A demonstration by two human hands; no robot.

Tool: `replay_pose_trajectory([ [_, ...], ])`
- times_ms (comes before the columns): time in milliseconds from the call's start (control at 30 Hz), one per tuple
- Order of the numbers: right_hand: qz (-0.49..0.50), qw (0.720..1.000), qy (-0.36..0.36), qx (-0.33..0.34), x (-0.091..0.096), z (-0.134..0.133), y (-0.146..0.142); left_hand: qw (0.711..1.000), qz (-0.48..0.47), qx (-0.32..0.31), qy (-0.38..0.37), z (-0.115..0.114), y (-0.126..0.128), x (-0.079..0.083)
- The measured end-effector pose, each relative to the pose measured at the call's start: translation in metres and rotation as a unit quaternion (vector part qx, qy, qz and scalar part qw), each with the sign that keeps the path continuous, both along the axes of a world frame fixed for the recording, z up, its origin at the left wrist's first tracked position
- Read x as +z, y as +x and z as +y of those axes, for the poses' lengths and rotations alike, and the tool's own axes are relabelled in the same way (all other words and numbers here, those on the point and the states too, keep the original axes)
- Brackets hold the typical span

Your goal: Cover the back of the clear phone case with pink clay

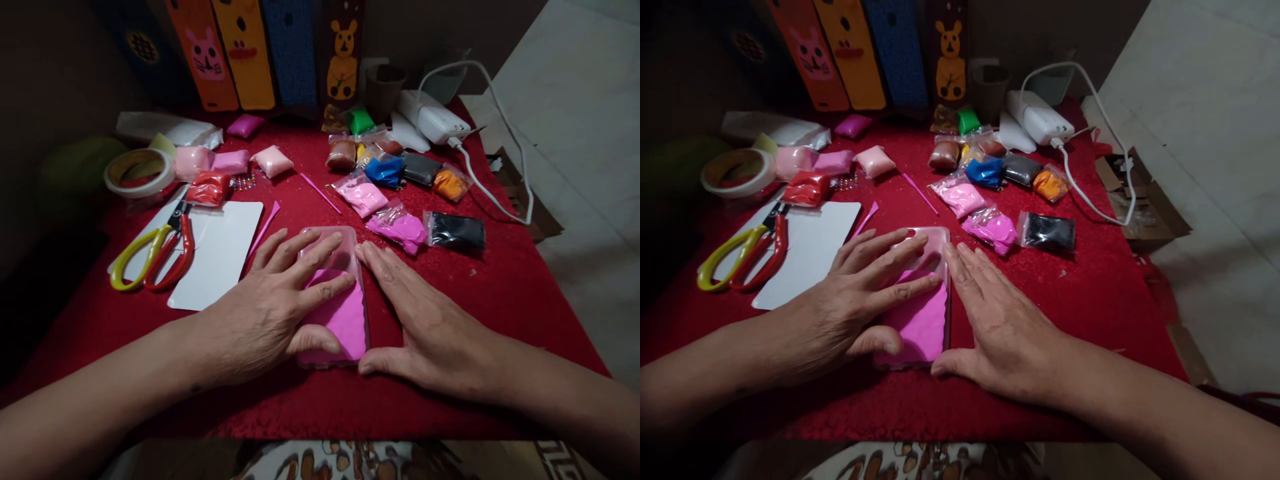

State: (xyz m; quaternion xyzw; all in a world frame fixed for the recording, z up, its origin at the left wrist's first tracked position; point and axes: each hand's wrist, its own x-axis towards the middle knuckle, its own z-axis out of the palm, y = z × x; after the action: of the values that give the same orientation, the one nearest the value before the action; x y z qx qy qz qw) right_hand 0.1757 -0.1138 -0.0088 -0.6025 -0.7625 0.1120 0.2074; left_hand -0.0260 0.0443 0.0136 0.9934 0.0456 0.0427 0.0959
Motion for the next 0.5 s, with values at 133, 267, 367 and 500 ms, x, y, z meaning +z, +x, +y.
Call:
replay_pose_trajectory([
  [133,0.002,1.0,-0.005,0.0,-0.001,0.001,0.0,1.0,-0.013,-0.001,0.022,-0.003,0.004,-0.006],
  [267,0.006,1.0,-0.001,-0.001,-0.002,0.001,0.0,0.999,-0.018,-0.003,0.029,-0.002,0.005,-0.008],
  [367,0.004,1.0,0.005,0.001,-0.002,0.001,0.0,1.0,-0.008,-0.002,0.009,0.0,0.002,-0.001],
  [500,0.001,1.0,0.002,-0.002,-0.001,0.0,0.0,1.0,-0.025,0.002,0.005,0.003,-0.003,0.005],
])
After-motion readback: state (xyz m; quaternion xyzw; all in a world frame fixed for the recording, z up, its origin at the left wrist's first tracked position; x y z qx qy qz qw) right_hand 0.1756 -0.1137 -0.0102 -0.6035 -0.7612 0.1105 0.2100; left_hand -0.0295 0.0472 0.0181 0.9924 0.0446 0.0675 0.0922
